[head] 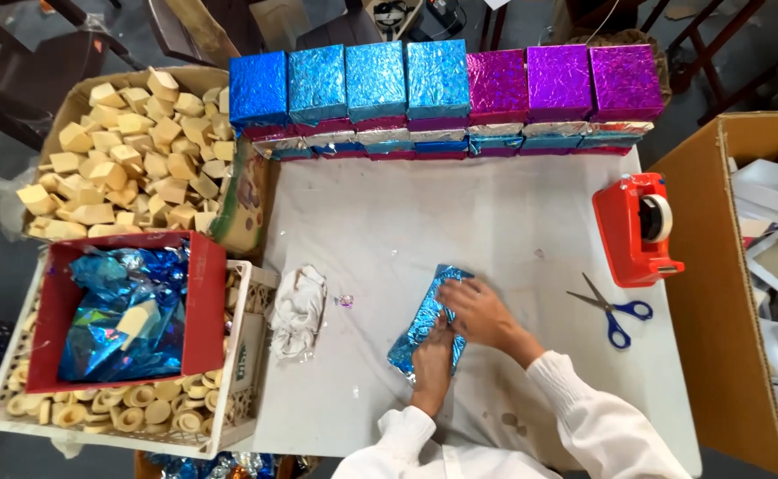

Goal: Cleaning a decorative box with a cloth and wrapping it in blue foil.

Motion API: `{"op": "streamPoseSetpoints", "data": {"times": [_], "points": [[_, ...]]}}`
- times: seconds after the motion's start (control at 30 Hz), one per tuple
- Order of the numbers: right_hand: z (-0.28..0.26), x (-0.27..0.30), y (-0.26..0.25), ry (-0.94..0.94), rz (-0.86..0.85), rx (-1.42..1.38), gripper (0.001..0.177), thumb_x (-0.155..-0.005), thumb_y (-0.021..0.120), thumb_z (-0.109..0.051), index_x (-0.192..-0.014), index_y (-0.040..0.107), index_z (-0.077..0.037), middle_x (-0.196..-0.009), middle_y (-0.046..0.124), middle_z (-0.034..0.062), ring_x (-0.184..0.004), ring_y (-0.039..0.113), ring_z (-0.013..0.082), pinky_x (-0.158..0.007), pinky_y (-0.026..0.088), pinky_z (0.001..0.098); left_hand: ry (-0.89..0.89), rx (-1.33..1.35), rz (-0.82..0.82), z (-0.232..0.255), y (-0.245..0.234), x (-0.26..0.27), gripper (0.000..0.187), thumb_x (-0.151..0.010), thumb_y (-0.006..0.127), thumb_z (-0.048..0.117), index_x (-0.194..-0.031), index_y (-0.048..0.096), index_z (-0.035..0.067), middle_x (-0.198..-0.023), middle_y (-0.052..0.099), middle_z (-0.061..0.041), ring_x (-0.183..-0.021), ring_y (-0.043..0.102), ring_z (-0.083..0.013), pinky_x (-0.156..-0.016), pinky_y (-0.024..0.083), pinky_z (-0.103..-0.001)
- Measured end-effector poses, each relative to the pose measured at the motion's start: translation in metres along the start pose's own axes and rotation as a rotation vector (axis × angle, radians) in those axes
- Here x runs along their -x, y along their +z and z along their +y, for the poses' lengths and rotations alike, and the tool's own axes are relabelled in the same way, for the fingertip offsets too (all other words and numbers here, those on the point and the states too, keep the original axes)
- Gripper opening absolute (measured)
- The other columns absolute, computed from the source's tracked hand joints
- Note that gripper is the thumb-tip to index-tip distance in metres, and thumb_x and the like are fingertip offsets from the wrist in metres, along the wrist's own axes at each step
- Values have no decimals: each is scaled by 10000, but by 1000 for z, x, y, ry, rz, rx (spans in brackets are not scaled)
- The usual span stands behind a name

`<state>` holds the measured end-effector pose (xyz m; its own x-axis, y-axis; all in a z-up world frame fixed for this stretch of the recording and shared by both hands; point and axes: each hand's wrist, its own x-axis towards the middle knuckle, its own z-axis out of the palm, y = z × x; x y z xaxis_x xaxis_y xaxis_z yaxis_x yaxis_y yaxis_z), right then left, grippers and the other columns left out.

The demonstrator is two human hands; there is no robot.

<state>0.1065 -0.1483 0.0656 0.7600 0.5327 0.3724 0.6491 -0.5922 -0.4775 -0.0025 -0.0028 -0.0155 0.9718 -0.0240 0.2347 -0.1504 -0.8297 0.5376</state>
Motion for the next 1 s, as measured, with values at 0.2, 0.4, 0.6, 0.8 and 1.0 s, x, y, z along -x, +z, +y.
{"op": "streamPoseSetpoints", "data": {"times": [0.2, 0.4, 0.6, 0.8, 1.0], "points": [[-5, 20, -16, -62, -393, 76, 653, -793, 722, -192, -1422, 560, -132, -1541, 514, 7, -1465, 394, 215, -1232, 202, 501, 51, 12, 16, 10, -20, 0, 347, -927, 593, 33, -1259, 692, 47, -1398, 627, -192, -1255, 642, -309, -965, 553, -375], [-1, 20, -23, 21, -588, 127, 701, -831, 766, -353, -1468, 520, -194, -1556, 435, -39, -1489, 304, 207, -1239, 101, 567, -1, 103, 38, 22, -35, 4, 348, -931, 634, 13, -1274, 680, 48, -1404, 618, -198, -1291, 615, -331, -991, 537, -407], [-1, 28, -23, 31, -558, 115, 693, -829, 757, -403, -1456, 535, -206, -1580, 428, -81, -1485, 325, 226, -1238, 134, 559, 83, 97, -94, 13, -60, 51, 573, -787, 572, -102, -1348, 634, -3, -1435, 617, -202, -1329, 591, -347, -1025, 519, -415], [1, 32, -17, 11, -493, 100, 643, -861, 732, -447, -1430, 565, -198, -1560, 447, -65, -1478, 325, 253, -1220, 180, 557, 188, 138, 28, 16, -78, 66, 364, -1005, 662, 69, -1367, 632, 93, -1449, 633, -96, -1355, 611, -290, -1122, 498, -431], [2, 39, -17, -6, -459, 124, 616, -869, 719, -425, -1413, 591, -165, -1566, 459, -57, -1470, 341, 265, -1209, 210, 551, 149, 45, 8, 26, -63, -8, 542, -981, 643, 208, -1459, 521, -15, -1558, 485, -182, -1442, 444, -354, -1188, 294, -523]]}}
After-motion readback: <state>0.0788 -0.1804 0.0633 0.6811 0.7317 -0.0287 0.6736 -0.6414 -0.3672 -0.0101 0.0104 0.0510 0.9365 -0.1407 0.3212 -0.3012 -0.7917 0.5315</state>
